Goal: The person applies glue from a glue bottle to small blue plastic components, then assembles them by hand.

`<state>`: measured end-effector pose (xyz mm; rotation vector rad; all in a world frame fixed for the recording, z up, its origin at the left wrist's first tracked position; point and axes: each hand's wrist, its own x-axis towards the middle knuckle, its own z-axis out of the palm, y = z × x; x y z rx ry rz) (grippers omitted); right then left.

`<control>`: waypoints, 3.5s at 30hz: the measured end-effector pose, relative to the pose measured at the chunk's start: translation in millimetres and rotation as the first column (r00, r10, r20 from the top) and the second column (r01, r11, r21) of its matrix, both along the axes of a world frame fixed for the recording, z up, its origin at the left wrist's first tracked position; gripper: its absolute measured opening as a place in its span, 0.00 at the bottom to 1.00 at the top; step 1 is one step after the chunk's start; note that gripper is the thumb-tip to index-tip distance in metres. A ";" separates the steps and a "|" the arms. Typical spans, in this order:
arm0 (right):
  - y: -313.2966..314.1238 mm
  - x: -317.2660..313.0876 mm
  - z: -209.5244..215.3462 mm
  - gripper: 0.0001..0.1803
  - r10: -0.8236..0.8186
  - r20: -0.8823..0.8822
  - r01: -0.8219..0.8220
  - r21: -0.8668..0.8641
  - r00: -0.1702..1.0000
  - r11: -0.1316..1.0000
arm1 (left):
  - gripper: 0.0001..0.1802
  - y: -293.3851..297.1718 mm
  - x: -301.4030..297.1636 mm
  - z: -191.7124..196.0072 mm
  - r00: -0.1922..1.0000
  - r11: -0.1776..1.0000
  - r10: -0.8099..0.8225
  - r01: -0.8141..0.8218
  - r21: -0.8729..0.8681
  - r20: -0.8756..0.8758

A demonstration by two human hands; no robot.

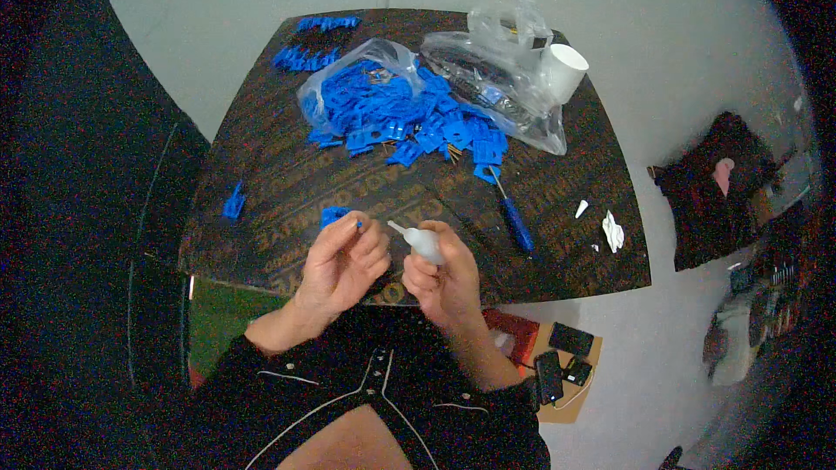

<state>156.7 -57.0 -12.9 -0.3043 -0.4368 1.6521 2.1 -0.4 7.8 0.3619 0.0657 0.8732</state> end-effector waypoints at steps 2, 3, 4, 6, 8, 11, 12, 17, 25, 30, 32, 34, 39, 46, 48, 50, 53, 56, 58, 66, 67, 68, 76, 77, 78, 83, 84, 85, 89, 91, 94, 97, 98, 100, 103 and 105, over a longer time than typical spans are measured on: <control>-2.0 -6.9 9.9 0.13 -0.176 0.095 0.185 -0.098 0.980 0.978 | 0.08 0.3 -0.2 -3.5 1.000 1.000 0.002 -0.002 -0.006 0.011; -2.5 -9.1 11.9 0.13 -0.168 0.096 0.177 -0.099 0.981 0.979 | 0.08 0.3 -0.5 -4.8 1.000 1.000 -0.005 0.005 -0.010 0.021; -3.0 -10.3 13.2 0.12 -0.237 0.147 0.249 -0.072 0.960 0.966 | 0.08 -0.1 -0.3 -4.8 1.000 1.000 0.000 0.000 -0.012 0.023; -2.8 -12.0 14.5 0.12 -0.302 0.198 0.316 -0.041 0.933 0.948 | 0.09 -1.1 0.0 -3.6 1.000 1.000 0.022 -0.022 -0.007 -0.003; -2.2 -13.7 15.3 0.12 -0.357 0.364 0.402 -0.054 0.860 0.914 | 0.08 -1.9 0.0 -3.3 0.999 0.999 0.043 -0.043 -0.018 -0.013; -1.8 -16.5 17.6 0.11 -0.388 0.435 0.444 -0.031 0.813 0.896 | 0.08 -1.6 0.0 -3.9 0.997 0.997 0.069 -0.070 -0.028 -0.021; -1.4 -17.0 18.8 0.11 -0.383 0.435 0.439 -0.032 0.815 0.898 | 0.08 -1.4 0.0 -3.9 0.997 0.997 0.072 -0.073 -0.028 -0.017; 0.4 -19.7 19.3 0.10 -0.419 0.472 0.478 -0.006 0.776 0.878 | 0.08 -3.2 3.1 2.0 0.989 0.991 0.121 -0.125 -0.047 -0.089; 0.6 -17.4 15.8 0.11 -0.422 0.474 0.468 0.024 0.773 0.884 | 0.07 0.2 1.0 -6.6 0.997 0.997 0.076 -0.076 -0.012 0.019; 1.3 -16.8 14.7 0.11 -0.423 0.481 0.465 0.035 0.768 0.885 | 0.07 1.0 1.5 -8.5 0.997 0.996 0.081 -0.081 -0.024 -0.004; 1.7 -16.3 14.5 0.11 -0.420 0.476 0.458 0.040 0.773 0.888 | 0.07 1.1 1.5 -8.3 0.997 0.996 0.083 -0.083 -0.018 -0.001; 1.0 -17.0 15.3 0.11 -0.422 0.473 0.459 0.042 0.773 0.887 | 0.07 1.4 1.7 -8.3 0.996 0.996 0.084 -0.084 -0.012 0.002; 0.4 -16.6 14.7 0.11 -0.428 0.500 0.472 0.042 0.753 0.880 | 0.07 1.1 1.7 -8.3 0.996 0.996 0.087 -0.087 -0.010 -0.008; -0.4 -16.4 14.2 0.10 -0.438 0.510 0.482 0.051 0.740 0.875 | 0.07 0.0 1.5 -6.8 0.995 0.995 0.103 -0.102 0.018 -0.018; -0.3 -18.0 15.3 0.10 -0.449 0.510 0.490 0.061 0.734 0.870 | 0.09 -1.8 3.1 -0.4 0.983 0.990 0.140 -0.140 0.013 -0.118; -0.3 -21.3 20.2 0.11 -0.450 0.556 0.512 0.050 0.699 0.857 | 0.09 -2.2 2.8 -0.3 0.982 0.990 0.143 -0.143 0.007 -0.121; -1.0 -20.4 19.6 0.12 -0.442 0.555 0.498 0.057 0.705 0.865 | 0.09 -2.4 2.4 -0.1 0.981 0.989 0.145 -0.146 0.006 -0.128; -1.1 -21.0 21.4 0.12 -0.435 0.560 0.495 0.050 0.705 0.867 | 0.09 -2.5 2.5 -2.0 0.979 0.988 0.155 -0.153 0.023 -0.130; -1.0 -21.1 20.9 0.12 -0.435 0.558 0.496 0.048 0.707 0.867 | 0.08 -2.5 2.5 -3.1 0.978 0.987 0.162 -0.159 0.034 -0.128; -0.7 -20.7 20.6 0.12 -0.439 0.586 0.517 0.041 0.680 0.855 | 0.08 -3.0 2.2 -3.3 0.971 0.983 0.184 -0.180 0.045 -0.155; -0.9 -20.5 20.6 0.12 -0.441 0.585 0.517 0.042 0.681 0.855 | 0.08 -2.9 2.3 -3.5 0.971 0.983 0.183 -0.179 0.045 -0.155; -1.0 -20.3 20.4 0.12 -0.443 0.583 0.518 0.044 0.681 0.855 | 0.08 -2.7 2.3 -4.2 0.970 0.982 0.186 -0.180 0.053 -0.154; -0.6 -18.1 16.3 0.12 -0.444 0.585 0.512 0.057 0.679 0.857 | 0.08 -2.3 3.3 -5.7 0.968 0.980 0.198 -0.190 0.061 -0.152; -0.5 -18.2 15.9 0.12 -0.446 0.592 0.515 0.060 0.671 0.855 | 0.08 -2.2 3.5 -6.1 0.967 0.979 0.201 -0.194 0.060 -0.153; -0.3 -18.3 15.4 0.12 -0.446 0.592 0.515 0.060 0.672 0.855 | 0.08 -2.1 3.5 -6.6 0.966 0.978 0.205 -0.198 0.058 -0.155; 0.1 -18.8 16.0 0.12 -0.467 0.620 0.534 0.090 0.631 0.840 | 0.09 -1.2 3.8 -7.8 0.964 0.976 0.213 -0.203 0.077 -0.159; 0.0 -18.7 15.8 0.12 -0.467 0.620 0.535 0.089 0.631 0.840 | 0.09 -1.2 3.9 -7.9 0.963 0.975 0.217 -0.206 0.082 -0.162; -0.2 -18.3 15.5 0.11 -0.468 0.625 0.537 0.091 0.625 0.839 | 0.09 -1.2 3.9 -7.8 0.963 0.975 0.217 -0.206 0.082 -0.162; -1.0 -18.5 16.9 0.11 -0.468 0.631 0.538 0.093 0.619 0.838 | 0.09 -1.7 3.7 -8.9 0.961 0.974 0.223 -0.212 0.082 -0.165; -1.0 -18.2 17.5 0.11 -0.466 0.631 0.537 0.092 0.620 0.839 | 0.09 -1.6 4.0 -8.9 0.960 0.973 0.226 -0.214 0.086 -0.163; -0.7 -17.8 17.9 0.11 -0.466 0.632 0.537 0.092 0.619 0.838 | 0.08 -1.3 4.7 -7.9 0.958 0.973 0.227 -0.216 0.083 -0.175; -1.4 -18.0 17.7 0.11 -0.474 0.634 0.540 0.105 0.610 0.835 | 0.08 -1.5 4.5 -8.2 0.961 0.974 0.223 -0.210 0.090 -0.164; -1.5 -18.0 17.4 0.11 -0.480 0.637 0.542 0.114 0.604 0.833 | 0.08 -1.6 4.5 -8.2 0.960 0.973 0.225 -0.212 0.089 -0.167; -1.6 -17.9 17.4 0.11 -0.479 0.641 0.543 0.114 0.599 0.832 | 0.08 -1.7 4.4 -8.2 0.959 0.973 0.227 -0.215 0.088 -0.170; -2.0 -18.6 19.0 0.11 -0.482 0.660 0.550 0.123 0.576 0.826 | 0.08 -2.0 4.3 -7.4 0.960 0.973 0.226 -0.214 0.089 -0.162; -2.0 -18.8 19.9 0.10 -0.486 0.674 0.556 0.133 0.556 0.820 | 0.08 -2.2 4.5 -6.2 0.956 0.972 0.233 -0.223 0.074 -0.177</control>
